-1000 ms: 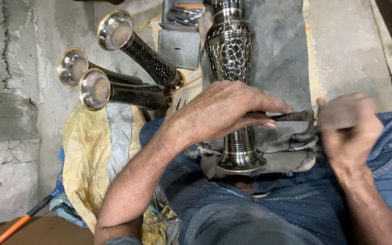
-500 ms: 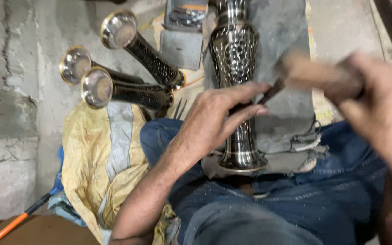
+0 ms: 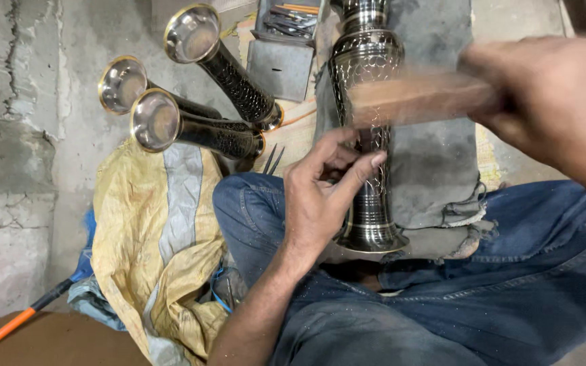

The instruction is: The person uses a chisel and hammer to engrave a decorative pattern onto a metal vase. They hold the vase steady with one hand while striking the chisel with the other to create indentations in the metal surface.

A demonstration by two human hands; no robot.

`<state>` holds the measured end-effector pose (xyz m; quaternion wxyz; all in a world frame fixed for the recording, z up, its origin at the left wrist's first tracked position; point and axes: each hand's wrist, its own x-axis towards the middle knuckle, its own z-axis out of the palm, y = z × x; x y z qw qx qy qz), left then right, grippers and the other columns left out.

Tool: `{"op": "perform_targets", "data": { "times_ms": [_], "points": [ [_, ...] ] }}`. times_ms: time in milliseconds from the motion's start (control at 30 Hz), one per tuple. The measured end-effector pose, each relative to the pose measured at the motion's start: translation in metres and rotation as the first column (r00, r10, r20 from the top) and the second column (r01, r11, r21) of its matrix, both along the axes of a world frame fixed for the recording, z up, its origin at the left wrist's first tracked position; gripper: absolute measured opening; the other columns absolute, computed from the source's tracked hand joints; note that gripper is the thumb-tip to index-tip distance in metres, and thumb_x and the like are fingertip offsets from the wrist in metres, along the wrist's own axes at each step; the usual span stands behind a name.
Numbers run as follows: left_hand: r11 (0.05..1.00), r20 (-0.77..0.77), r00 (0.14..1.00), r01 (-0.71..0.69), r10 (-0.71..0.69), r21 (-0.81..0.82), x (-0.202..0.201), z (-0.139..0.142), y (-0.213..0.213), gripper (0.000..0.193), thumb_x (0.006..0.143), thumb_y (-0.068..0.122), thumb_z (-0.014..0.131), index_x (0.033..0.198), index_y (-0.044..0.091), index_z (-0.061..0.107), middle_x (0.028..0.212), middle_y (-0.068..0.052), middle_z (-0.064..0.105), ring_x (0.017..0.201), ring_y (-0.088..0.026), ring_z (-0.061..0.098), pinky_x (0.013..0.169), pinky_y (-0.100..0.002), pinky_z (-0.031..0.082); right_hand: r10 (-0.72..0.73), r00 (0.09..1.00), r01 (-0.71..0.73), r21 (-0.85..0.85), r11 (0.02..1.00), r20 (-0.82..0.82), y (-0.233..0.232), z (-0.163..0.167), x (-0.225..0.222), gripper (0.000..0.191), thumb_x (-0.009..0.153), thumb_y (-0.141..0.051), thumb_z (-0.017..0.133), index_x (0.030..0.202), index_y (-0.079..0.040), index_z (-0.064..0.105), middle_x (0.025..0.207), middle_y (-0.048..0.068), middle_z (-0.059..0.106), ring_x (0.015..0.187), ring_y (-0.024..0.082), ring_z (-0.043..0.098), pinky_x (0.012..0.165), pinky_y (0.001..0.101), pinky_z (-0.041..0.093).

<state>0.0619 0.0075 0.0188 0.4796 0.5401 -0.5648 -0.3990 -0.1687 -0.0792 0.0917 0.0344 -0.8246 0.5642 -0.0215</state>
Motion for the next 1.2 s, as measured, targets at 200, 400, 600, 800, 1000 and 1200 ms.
{"op": "perform_targets", "data": {
  "times_ms": [200,400,600,800,1000,1200],
  "points": [
    [0.972,-0.21,0.964,-0.194,0.163,-0.136,-0.008,-0.025,0.007,0.025,0.101,0.019,0.075,0.116,0.004,0.063,0.092,-0.003,0.074,0.084,-0.007,0.073,0.076,-0.022,0.065,0.321,0.933,-0.359,-0.361,0.861,-0.163,-0.012,0.029,0.025,0.029,0.077,-0.02,0.085,0.101,-0.01,0.073,0.085,0.005,0.071,0.082,0.022,0.072,0.076,0.0342,0.056],
    [0.942,-0.082,0.958,-0.285,0.275,-0.179,-0.008,-0.032,0.014,0.024,0.096,0.009,0.082,0.107,0.0,0.063,0.08,-0.004,0.068,0.073,-0.007,0.063,0.066,-0.023,0.054,0.38,0.918,-0.394,-0.358,0.846,-0.114,-0.009,0.044,0.05,0.023,0.086,-0.013,0.082,0.108,-0.008,0.075,0.086,0.008,0.07,0.08,0.024,0.071,0.073,0.0358,0.056],
    [0.942,-0.09,0.962,-0.272,0.259,-0.196,-0.01,-0.024,0.01,0.024,0.095,0.008,0.082,0.105,0.0,0.062,0.08,-0.003,0.072,0.073,-0.006,0.068,0.067,-0.021,0.057,0.382,0.919,-0.395,-0.279,0.875,-0.101,-0.01,0.051,0.05,0.025,0.08,-0.016,0.082,0.102,-0.007,0.073,0.084,0.01,0.069,0.076,0.026,0.071,0.069,0.0369,0.055],
    [0.961,-0.023,0.98,-0.198,0.197,-0.194,-0.005,-0.015,0.007,0.027,0.094,0.009,0.082,0.113,-0.001,0.066,0.085,-0.005,0.075,0.077,-0.009,0.073,0.071,-0.024,0.059,0.316,0.949,-0.302,-0.231,0.925,0.025,-0.011,0.04,0.037,0.026,0.087,-0.013,0.083,0.107,-0.004,0.069,0.085,0.015,0.067,0.075,0.028,0.069,0.069,0.0392,0.054],
    [0.984,0.028,0.998,-0.044,0.049,-0.174,0.002,-0.003,-0.003,0.035,0.097,0.013,0.079,0.127,0.001,0.067,0.092,-0.007,0.079,0.083,-0.012,0.077,0.076,-0.027,0.061,0.294,0.955,-0.276,-0.239,0.931,0.043,-0.018,0.015,0.011,0.037,0.077,-0.013,0.086,0.107,-0.004,0.066,0.085,0.014,0.068,0.08,0.029,0.07,0.072,0.0416,0.055],
    [0.994,0.175,0.983,0.072,-0.057,-0.079,0.002,0.002,-0.017,0.038,0.094,0.023,0.079,0.126,0.004,0.069,0.082,-0.006,0.077,0.074,-0.012,0.075,0.065,-0.027,0.06,0.181,0.978,-0.166,-0.141,0.976,0.102,-0.015,-0.017,-0.022,0.036,0.079,-0.011,0.086,0.108,-0.003,0.067,0.082,0.014,0.071,0.073,0.026,0.072,0.067,0.0398,0.057]
  ]
}}
